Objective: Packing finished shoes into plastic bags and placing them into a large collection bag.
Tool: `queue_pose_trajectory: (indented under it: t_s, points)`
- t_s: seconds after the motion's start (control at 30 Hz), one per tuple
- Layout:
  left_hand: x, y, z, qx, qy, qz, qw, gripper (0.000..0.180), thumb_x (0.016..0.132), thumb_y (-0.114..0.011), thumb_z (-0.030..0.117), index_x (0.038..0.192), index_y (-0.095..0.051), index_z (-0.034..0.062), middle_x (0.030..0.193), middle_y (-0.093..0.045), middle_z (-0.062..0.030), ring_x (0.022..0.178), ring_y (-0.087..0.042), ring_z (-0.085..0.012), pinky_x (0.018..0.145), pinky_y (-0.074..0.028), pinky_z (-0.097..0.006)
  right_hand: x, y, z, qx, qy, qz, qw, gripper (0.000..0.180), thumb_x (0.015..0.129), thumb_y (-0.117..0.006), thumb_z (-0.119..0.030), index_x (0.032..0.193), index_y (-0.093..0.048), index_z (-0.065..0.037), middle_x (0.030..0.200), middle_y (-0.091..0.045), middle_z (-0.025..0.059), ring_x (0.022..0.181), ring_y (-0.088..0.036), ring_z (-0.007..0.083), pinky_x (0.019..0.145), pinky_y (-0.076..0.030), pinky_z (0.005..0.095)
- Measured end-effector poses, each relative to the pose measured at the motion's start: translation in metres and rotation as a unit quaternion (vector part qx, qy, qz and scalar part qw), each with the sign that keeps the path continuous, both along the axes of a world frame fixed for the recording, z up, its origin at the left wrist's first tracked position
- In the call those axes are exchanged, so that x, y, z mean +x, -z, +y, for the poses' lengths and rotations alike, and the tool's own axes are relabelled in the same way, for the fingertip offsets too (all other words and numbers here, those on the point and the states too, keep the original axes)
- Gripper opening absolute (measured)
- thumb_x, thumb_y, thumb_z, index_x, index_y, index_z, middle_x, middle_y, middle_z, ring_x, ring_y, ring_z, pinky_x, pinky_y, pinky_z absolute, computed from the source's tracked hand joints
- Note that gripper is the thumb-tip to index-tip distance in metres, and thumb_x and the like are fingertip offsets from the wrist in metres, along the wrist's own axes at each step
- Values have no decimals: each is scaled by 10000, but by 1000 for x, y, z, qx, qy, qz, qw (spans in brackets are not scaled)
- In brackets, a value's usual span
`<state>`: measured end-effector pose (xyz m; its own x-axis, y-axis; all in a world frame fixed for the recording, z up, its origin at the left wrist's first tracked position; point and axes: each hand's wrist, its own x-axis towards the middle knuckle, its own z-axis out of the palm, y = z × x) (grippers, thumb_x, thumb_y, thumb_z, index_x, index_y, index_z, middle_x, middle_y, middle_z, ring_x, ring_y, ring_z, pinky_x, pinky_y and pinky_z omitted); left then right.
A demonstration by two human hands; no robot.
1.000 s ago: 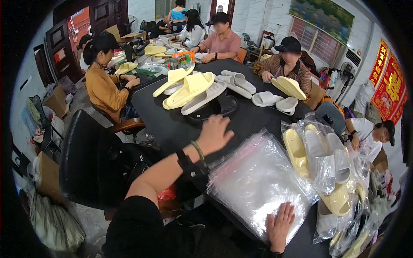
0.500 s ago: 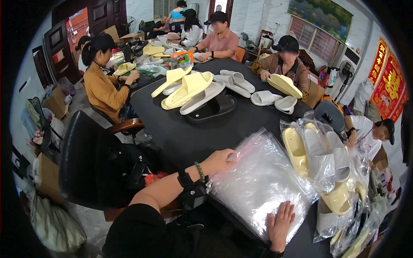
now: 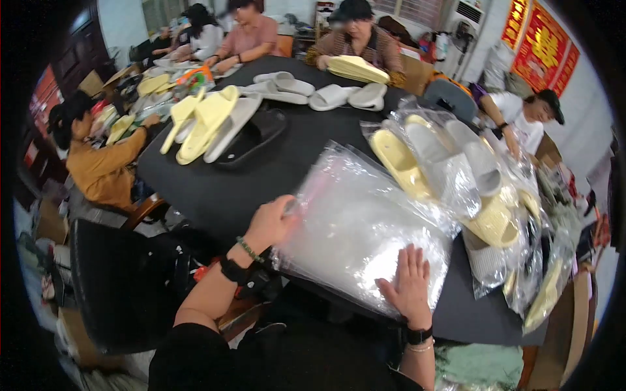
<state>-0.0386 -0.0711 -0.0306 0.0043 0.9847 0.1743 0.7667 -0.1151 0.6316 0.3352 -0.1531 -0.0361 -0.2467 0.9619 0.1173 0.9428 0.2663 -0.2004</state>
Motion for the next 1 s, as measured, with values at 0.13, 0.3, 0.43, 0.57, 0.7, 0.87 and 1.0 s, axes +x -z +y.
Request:
queue_pose_trajectory:
  t_s: [0.13,0.3,0.43,0.57,0.7,0.87,1.0]
  points:
    - [32,-48,-20,149,24,135,979,564,832,-729,177,1352,-541,66,1313,-553,-190,1234,-517,-369,998,-422,-457,4,1,-2,13,17,-12,1000,948,893,-527,-666,1486,-339,50,1578,-271,261,1488,-187,427,1189,-118,552]
    - [83,-69,-43,228,199,125,945,532,879,-693,250,1369,-546,105,1415,-501,-159,1362,-407,-377,1097,-305,-539,4,3,-2,31,16,-31,999,943,889,-521,-680,1478,-355,39,1571,-288,256,1474,-220,436,1182,-150,563]
    - [112,-23,-47,155,293,146,932,612,923,-595,488,1409,-518,124,1487,-435,-171,1429,-317,-384,1151,-162,-628,3,4,-1,40,11,-31,999,948,887,-528,-674,1484,-343,38,1571,-287,255,1474,-223,431,1182,-151,564]
    - [116,10,-50,116,293,215,925,657,928,-538,558,1479,-437,215,1548,-361,-162,1441,-296,-386,1133,-175,-669,-2,3,1,22,7,-17,1000,943,880,-563,-643,1489,-335,40,1575,-279,257,1479,-209,433,1186,-139,563]
    - [120,18,-50,117,288,230,922,665,948,-492,578,1507,-395,231,1574,-325,-154,1460,-267,-381,1150,-148,-663,2,0,-5,8,17,-15,1000,926,893,-560,-623,1488,-330,50,1581,-263,264,1490,-179,430,1192,-121,558]
    - [118,19,-54,104,305,236,917,668,976,-405,614,1537,-349,256,1611,-261,-133,1491,-216,-345,1178,-104,-631,4,3,-6,-12,5,-7,1000,918,902,-581,-577,1511,-280,41,1607,-196,255,1497,-134,439,1192,-98,563]
    - [115,24,-56,106,293,231,922,666,976,-405,613,1535,-352,256,1618,-244,-128,1491,-212,-346,1178,-101,-632,0,-3,-5,-31,1,-5,1000,899,917,-582,-539,1530,-244,26,1617,-168,249,1500,-117,438,1193,-89,565]
